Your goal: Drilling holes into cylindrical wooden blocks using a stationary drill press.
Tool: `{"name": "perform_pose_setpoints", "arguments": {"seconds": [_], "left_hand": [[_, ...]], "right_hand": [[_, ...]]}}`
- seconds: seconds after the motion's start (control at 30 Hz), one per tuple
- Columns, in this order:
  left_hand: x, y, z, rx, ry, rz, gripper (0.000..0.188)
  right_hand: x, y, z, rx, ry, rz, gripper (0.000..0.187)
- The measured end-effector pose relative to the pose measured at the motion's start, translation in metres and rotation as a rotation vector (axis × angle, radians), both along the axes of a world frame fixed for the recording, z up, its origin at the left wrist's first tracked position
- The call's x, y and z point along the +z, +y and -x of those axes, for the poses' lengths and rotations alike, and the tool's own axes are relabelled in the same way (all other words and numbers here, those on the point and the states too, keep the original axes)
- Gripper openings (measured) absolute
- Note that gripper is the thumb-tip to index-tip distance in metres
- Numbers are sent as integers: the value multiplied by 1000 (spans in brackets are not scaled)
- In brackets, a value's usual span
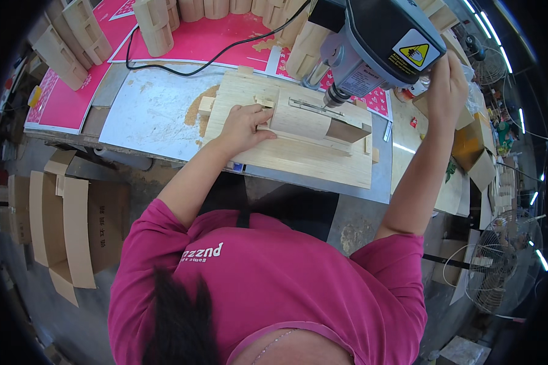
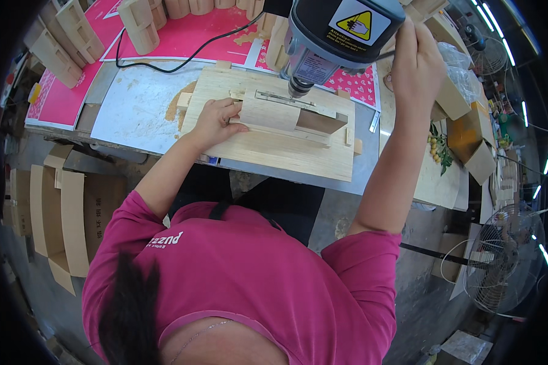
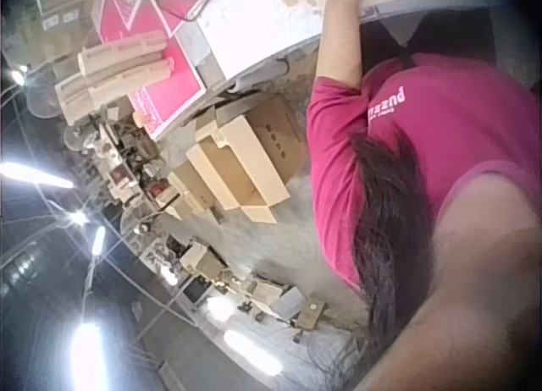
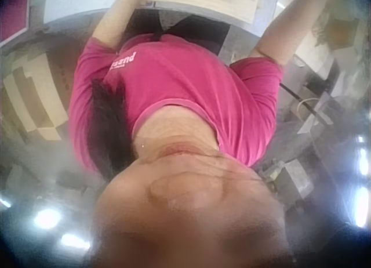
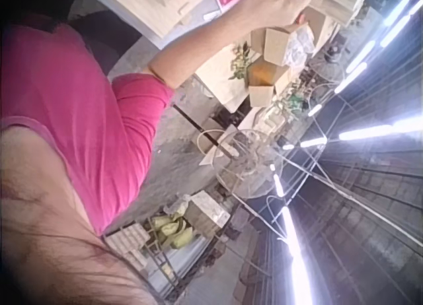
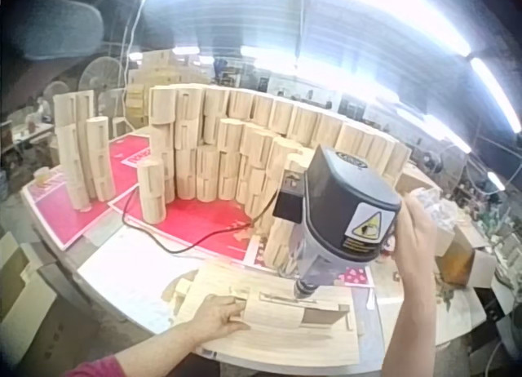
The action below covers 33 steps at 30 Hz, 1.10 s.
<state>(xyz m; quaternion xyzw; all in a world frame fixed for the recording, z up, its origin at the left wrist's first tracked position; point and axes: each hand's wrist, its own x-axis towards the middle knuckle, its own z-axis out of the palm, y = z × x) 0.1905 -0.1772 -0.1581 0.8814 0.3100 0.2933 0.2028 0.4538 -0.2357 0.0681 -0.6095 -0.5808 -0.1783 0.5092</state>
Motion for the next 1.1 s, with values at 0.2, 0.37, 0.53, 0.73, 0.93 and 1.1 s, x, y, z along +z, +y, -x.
{"name": "perform_pose_setpoints", "arguments": {"seconds": [0.2,0.37,0.53,0.73,0.93,1.1], "left_hand": [[-4,1,5,12,-36,-16,47],[-3,0,1,-2,-34,-20,48],[1,0,0,9,-22,-21,48],[-2,-1,0,30,-1,-13,49],[2,-10,-20,66,19,-54,47],[-3,-14,-39,26,-57,-37,46]], "right_hand": [[-55,-64,39,-3,-56,41,15],[-118,-65,44,37,135,-5,13],[-154,-45,38,94,80,-128,12],[-118,-58,27,81,-83,-74,6],[3,-3,11,31,-151,-38,23],[20,32,-3,-22,-141,184,35]]}}
